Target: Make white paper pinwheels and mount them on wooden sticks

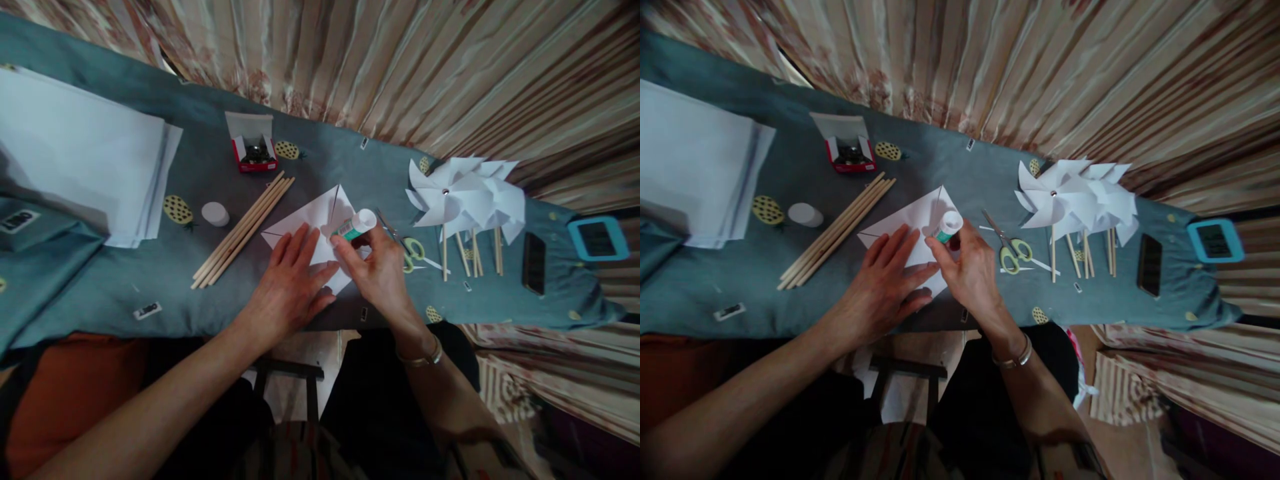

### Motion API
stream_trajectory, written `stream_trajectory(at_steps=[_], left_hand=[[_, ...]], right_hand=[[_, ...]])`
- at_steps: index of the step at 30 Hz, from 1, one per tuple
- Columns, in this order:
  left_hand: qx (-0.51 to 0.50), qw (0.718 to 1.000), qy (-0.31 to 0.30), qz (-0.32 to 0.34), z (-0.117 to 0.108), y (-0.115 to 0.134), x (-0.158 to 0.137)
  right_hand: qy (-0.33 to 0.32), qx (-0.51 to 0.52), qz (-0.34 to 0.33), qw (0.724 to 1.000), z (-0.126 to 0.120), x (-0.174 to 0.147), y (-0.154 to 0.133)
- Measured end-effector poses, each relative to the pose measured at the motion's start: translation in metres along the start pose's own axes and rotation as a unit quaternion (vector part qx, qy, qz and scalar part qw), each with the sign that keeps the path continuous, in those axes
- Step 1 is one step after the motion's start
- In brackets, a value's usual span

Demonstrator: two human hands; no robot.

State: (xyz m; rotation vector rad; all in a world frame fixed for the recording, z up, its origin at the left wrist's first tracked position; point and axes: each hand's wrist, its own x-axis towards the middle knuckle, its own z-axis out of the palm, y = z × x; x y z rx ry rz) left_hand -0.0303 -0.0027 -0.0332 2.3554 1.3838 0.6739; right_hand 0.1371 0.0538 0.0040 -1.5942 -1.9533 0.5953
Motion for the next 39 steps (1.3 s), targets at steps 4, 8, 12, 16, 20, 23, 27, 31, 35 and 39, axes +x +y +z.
stream_trajectory(at_steps=[4,8,12,16,20,23,27,31,35,39], left_hand=[[-0.002,1.000,0.004,0.001,0.0010,-0.0004,-0.0002],[0.002,1.000,0.010,0.001,0.0035,-0.0010,-0.0004],[0.006,1.000,-0.001,-0.003,0.0033,-0.0006,-0.0001],[0.001,1.000,-0.007,-0.012,0.0025,0.0001,0.0001],[0.004,1.000,-0.005,-0.011,0.0032,-0.0001,-0.0001],[0.006,1.000,-0.003,-0.009,0.0027,0.0000,0.0000],[0.003,1.000,-0.012,-0.011,0.0008,0.0007,0.0004],[0.005,1.000,-0.013,-0.011,0.0007,0.0008,0.0004],[0.003,1.000,-0.012,-0.013,0.0013,0.0007,0.0002],[0.008,1.000,-0.015,-0.013,0.0012,0.0006,0.0000]], right_hand=[[-0.002,-0.002,-0.013,1.000,0.0028,0.0018,-0.0010],[-0.003,-0.010,-0.024,1.000,0.0043,0.0025,-0.0012],[-0.006,-0.009,-0.035,0.999,0.0046,0.0022,-0.0021],[-0.014,-0.004,-0.044,0.999,0.0045,0.0021,-0.0030],[-0.014,0.002,-0.051,0.999,0.0043,0.0021,-0.0030],[-0.019,0.004,-0.061,0.998,0.0042,0.0021,-0.0023],[-0.034,0.006,-0.069,0.997,0.0030,0.0017,-0.0023],[-0.054,0.003,-0.066,0.996,0.0003,0.0010,-0.0047],[-0.074,0.005,-0.073,0.995,-0.0021,0.0008,-0.0059],[-0.081,0.005,-0.087,0.993,-0.0032,0.0009,-0.0045]])
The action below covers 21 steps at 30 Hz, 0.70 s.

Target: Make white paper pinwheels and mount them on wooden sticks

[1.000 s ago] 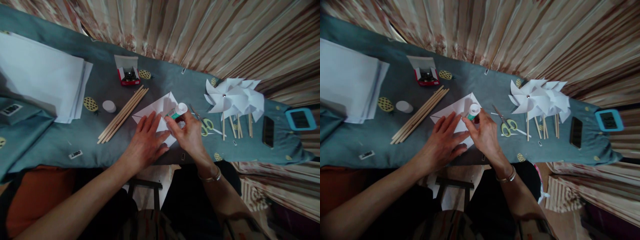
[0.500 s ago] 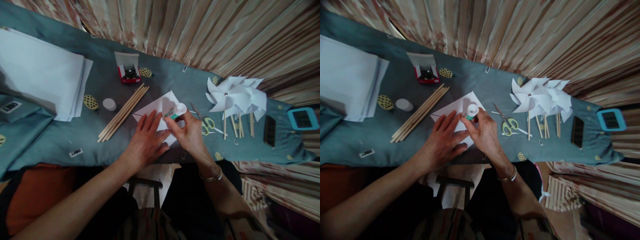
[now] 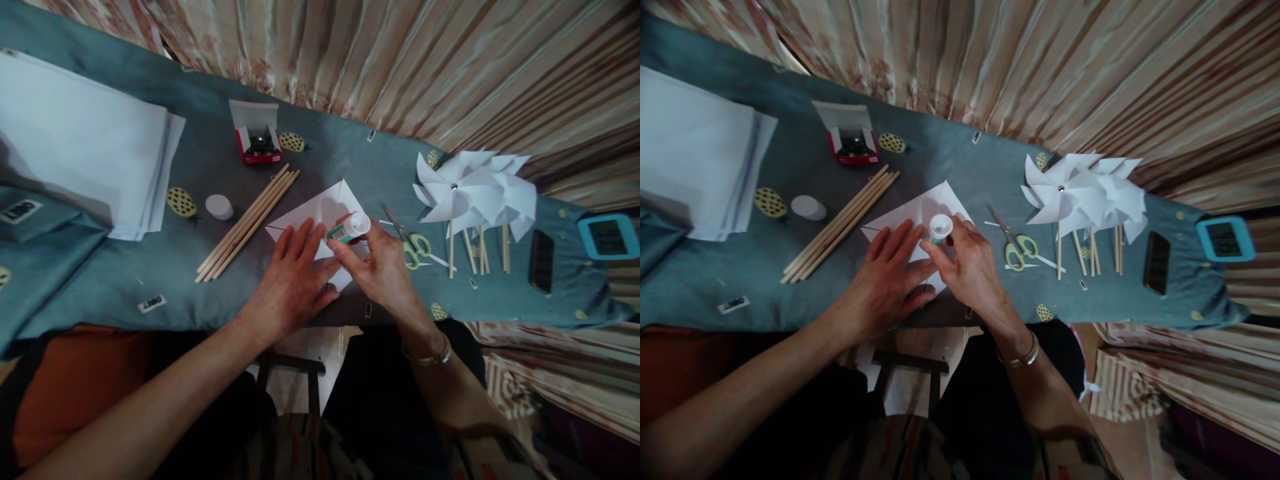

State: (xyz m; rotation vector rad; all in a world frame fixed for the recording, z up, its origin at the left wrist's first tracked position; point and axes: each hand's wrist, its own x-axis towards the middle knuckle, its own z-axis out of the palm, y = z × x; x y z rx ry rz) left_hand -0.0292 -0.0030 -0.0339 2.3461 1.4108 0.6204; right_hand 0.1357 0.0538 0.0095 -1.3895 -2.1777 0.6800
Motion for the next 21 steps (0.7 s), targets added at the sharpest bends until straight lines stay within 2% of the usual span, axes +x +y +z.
stream_trajectory(at_steps=[5,21], left_hand=[[0.006,1.000,-0.003,0.004,-0.0006,0.0004,0.0003],[0.003,1.000,-0.009,-0.005,-0.0035,0.0017,0.0011]], right_hand=[[-0.001,-0.008,-0.033,0.999,-0.0010,-0.0003,0.0024],[-0.025,0.001,-0.050,0.998,-0.0082,-0.0033,0.0063]])
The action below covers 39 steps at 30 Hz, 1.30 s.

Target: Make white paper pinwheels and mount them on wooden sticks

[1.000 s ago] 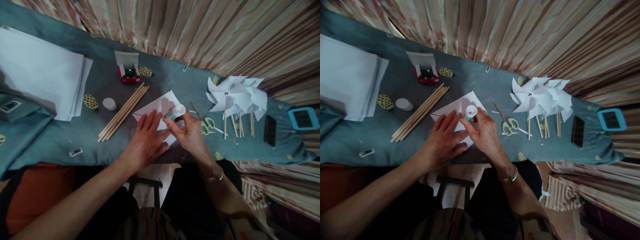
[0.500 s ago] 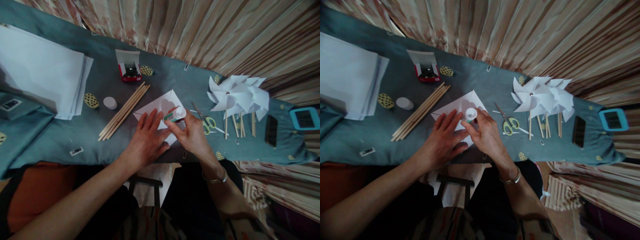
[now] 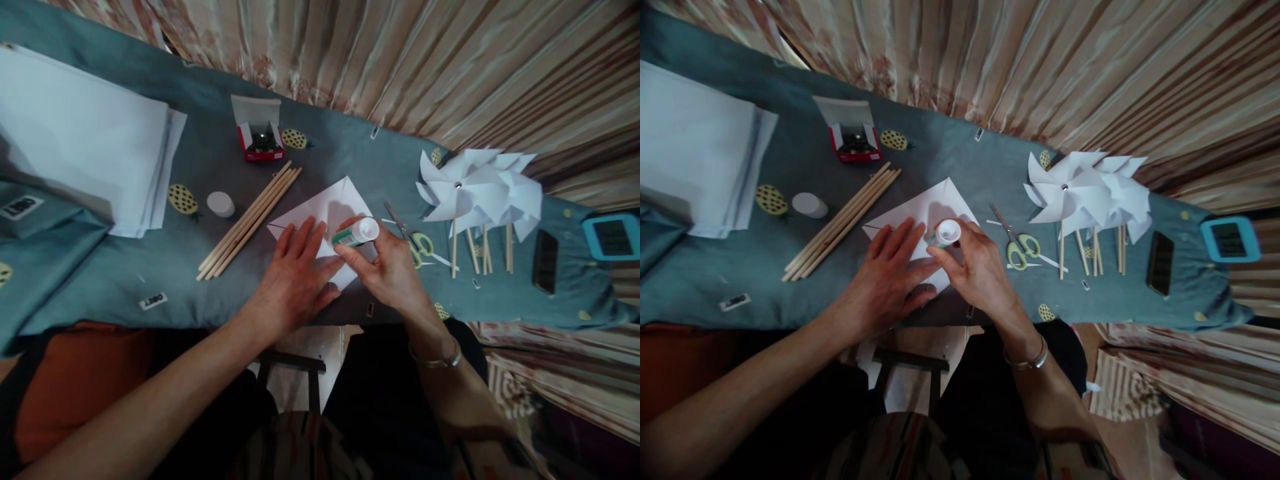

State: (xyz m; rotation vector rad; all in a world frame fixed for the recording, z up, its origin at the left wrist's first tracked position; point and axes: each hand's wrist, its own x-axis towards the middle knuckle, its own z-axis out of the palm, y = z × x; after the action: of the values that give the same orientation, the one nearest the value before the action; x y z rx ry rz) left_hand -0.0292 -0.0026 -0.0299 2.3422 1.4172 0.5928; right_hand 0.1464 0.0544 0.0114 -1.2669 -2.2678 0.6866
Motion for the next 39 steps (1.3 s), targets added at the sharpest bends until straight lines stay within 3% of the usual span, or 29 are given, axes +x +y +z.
stream_trajectory(at_steps=[15,39], left_hand=[[0.003,1.000,0.011,0.007,0.0051,-0.0028,-0.0021],[-0.001,1.000,0.016,0.006,0.0051,-0.0023,-0.0019]], right_hand=[[-0.023,-0.020,-0.014,0.999,-0.0062,-0.0020,0.0024],[0.005,-0.039,-0.027,0.999,-0.0065,-0.0024,0.0060]])
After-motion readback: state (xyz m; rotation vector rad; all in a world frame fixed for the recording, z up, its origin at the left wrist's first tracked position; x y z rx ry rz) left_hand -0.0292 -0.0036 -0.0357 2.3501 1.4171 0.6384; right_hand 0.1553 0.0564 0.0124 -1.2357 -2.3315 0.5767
